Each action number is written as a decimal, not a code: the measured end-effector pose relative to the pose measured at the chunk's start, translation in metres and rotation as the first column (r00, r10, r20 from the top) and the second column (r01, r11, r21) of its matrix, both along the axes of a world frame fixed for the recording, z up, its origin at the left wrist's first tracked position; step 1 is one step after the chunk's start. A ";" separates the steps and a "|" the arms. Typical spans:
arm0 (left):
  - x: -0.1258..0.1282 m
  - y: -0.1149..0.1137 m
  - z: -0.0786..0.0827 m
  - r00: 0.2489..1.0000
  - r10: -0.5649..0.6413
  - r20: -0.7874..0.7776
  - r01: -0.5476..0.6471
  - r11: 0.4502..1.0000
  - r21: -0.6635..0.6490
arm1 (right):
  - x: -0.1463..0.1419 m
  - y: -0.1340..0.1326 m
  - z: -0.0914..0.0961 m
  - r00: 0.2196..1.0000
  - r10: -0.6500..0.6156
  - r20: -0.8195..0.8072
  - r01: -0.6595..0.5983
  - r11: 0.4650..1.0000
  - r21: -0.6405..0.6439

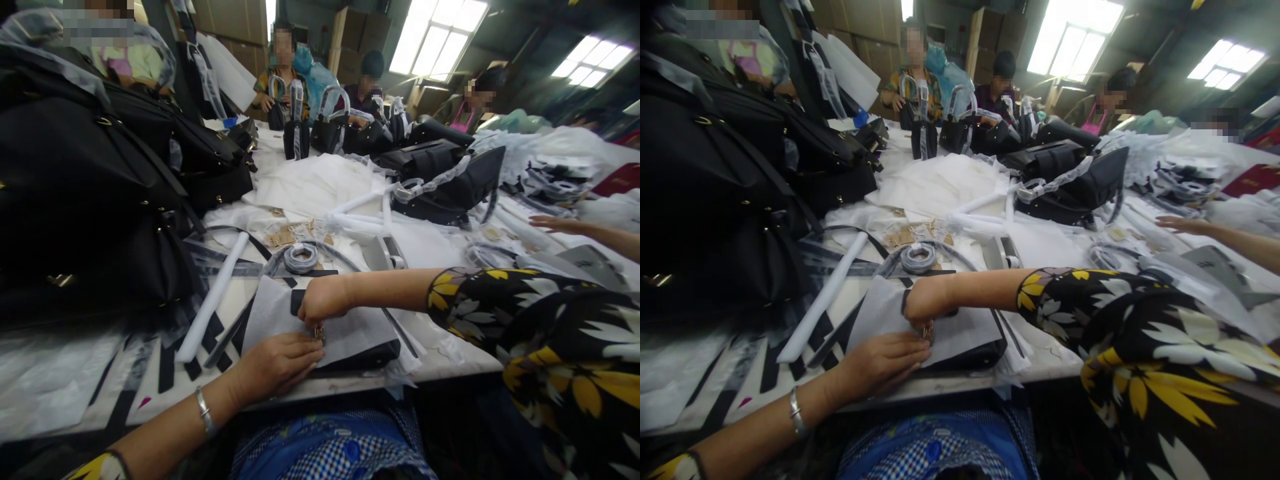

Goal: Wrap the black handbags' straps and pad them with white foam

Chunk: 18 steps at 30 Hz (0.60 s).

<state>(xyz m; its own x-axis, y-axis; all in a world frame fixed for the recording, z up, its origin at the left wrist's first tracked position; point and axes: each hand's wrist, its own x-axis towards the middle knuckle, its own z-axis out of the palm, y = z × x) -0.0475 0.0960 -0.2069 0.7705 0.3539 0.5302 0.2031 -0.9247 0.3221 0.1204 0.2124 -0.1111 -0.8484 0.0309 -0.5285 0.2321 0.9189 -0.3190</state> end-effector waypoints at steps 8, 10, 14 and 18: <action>0.001 -0.001 0.001 0.999 0.009 0.034 -0.008 0.999 -0.035 | 0.014 0.001 -0.001 0.997 0.004 -0.076 -0.014 0.992 -0.125; 0.002 -0.001 0.002 0.999 0.011 0.039 -0.009 0.999 -0.050 | 0.013 0.002 -0.001 0.999 -0.016 -0.046 0.009 0.990 -0.142; 0.002 -0.001 0.004 0.998 0.018 0.054 -0.015 0.998 -0.054 | 0.006 0.005 0.000 1.000 -0.003 -0.018 0.000 0.986 -0.165; 0.001 -0.001 0.004 0.998 0.018 0.061 -0.014 0.998 -0.059 | 0.003 0.006 0.003 0.991 0.112 -0.078 -0.118 0.990 -0.078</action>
<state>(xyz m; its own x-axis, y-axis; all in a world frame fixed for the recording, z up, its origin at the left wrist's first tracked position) -0.0462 0.0949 -0.2026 0.7309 0.3976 0.5547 0.1959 -0.9008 0.3876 0.1230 0.2180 -0.1083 -0.8805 -0.1102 -0.4611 0.0996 0.9079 -0.4071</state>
